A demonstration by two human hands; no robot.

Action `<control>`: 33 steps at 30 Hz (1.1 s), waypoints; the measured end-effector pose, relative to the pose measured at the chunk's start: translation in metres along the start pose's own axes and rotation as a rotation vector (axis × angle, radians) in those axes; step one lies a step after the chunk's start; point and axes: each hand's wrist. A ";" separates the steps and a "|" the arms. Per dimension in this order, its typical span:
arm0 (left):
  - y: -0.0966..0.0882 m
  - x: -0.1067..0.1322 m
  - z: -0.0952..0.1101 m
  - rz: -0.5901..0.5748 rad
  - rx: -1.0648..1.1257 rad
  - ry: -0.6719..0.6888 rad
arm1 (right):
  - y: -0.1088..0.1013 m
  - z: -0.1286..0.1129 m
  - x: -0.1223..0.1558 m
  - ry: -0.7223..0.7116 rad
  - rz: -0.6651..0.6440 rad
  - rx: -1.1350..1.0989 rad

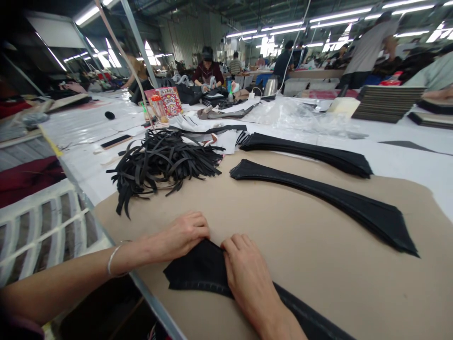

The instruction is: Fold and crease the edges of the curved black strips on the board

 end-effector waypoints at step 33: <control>0.038 0.008 0.042 0.219 0.142 0.014 | -0.005 -0.002 0.026 -0.064 0.056 0.384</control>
Point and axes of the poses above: each hand's wrist, its own x-axis away from the middle knuckle, its own y-axis out of the palm, z = x × y, and after that the axes turned 12 degrees about -z, right-handed
